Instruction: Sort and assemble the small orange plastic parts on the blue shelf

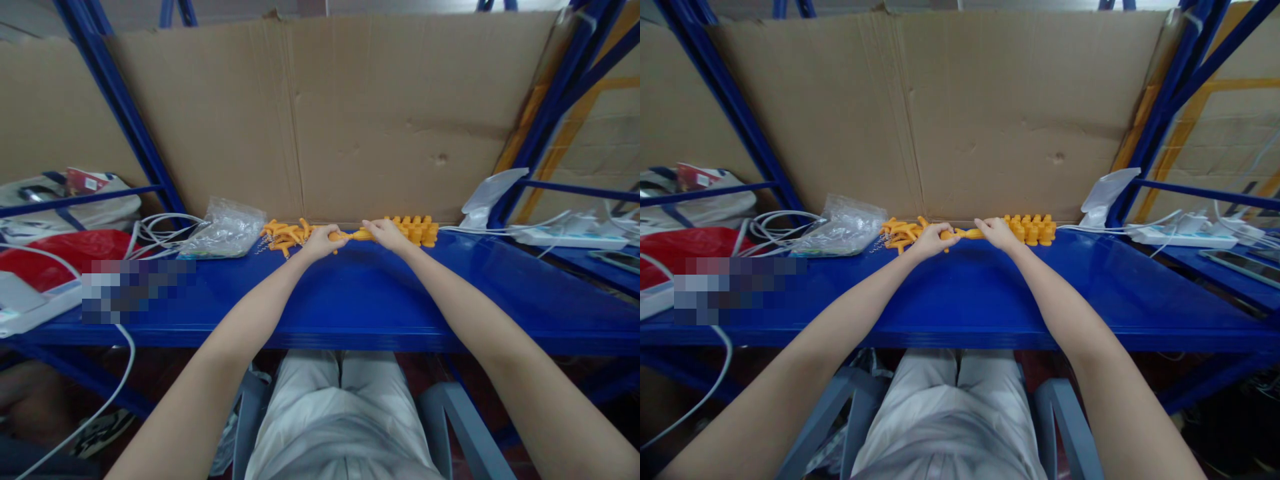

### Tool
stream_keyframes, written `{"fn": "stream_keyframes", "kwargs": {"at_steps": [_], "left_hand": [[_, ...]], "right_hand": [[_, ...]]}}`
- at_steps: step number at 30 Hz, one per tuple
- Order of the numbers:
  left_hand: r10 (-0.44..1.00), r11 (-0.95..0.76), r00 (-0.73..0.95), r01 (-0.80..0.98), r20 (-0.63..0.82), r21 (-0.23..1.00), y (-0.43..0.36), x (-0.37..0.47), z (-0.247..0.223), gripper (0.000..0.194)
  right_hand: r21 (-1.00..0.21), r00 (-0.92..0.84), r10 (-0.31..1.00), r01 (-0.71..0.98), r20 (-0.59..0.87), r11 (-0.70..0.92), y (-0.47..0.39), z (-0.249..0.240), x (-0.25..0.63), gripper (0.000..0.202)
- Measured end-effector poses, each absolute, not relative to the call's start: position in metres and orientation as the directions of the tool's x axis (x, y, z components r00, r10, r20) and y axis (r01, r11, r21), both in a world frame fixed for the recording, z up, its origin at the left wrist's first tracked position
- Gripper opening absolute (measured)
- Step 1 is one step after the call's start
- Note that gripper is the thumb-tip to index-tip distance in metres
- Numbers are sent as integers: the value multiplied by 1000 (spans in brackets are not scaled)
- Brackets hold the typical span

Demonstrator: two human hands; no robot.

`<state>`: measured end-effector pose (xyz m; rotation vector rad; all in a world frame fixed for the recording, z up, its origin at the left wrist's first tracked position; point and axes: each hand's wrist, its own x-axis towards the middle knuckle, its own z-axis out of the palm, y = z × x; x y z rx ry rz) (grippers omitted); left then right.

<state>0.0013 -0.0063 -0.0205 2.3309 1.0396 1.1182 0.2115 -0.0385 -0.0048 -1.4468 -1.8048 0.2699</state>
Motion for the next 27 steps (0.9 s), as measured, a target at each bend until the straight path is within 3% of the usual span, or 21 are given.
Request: {"fn": "stream_keyframes", "kwargs": {"at_steps": [4, 8, 12, 16, 21, 24, 27], "left_hand": [[790, -613, 355, 452, 499, 649, -2, -3, -21, 24], [776, -623, 309, 509, 550, 593, 3, -6, -23, 20], [725, -667, 297, 527, 622, 526, 14, -6, -27, 51], [705, -673, 381, 627, 598, 394, 29, -14, -37, 64], [769, -610, 514, 768, 380, 194, 37, -22, -50, 56], [805, -582, 543, 802, 238, 136, 34, -19, -51, 51], [849, -522, 501, 844, 169, 125, 28, -15, -49, 51]], "right_hand": [[-858, -29, 952, 426, 305, 288, -46, 4, 210, 34], [-958, -101, 972, 175, 214, 229, -50, 10, 209, 19], [-971, -46, 973, 72, 224, 227, -46, 9, 214, 14], [-956, 171, 943, 127, 284, 265, -30, 2, 226, 14], [-903, 375, 833, 302, 408, 306, -4, -17, 243, 26], [-778, 318, 775, 536, 546, 328, 5, -30, 249, 29], [-579, 176, 777, 767, 605, 277, 3, -39, 248, 29]]}}
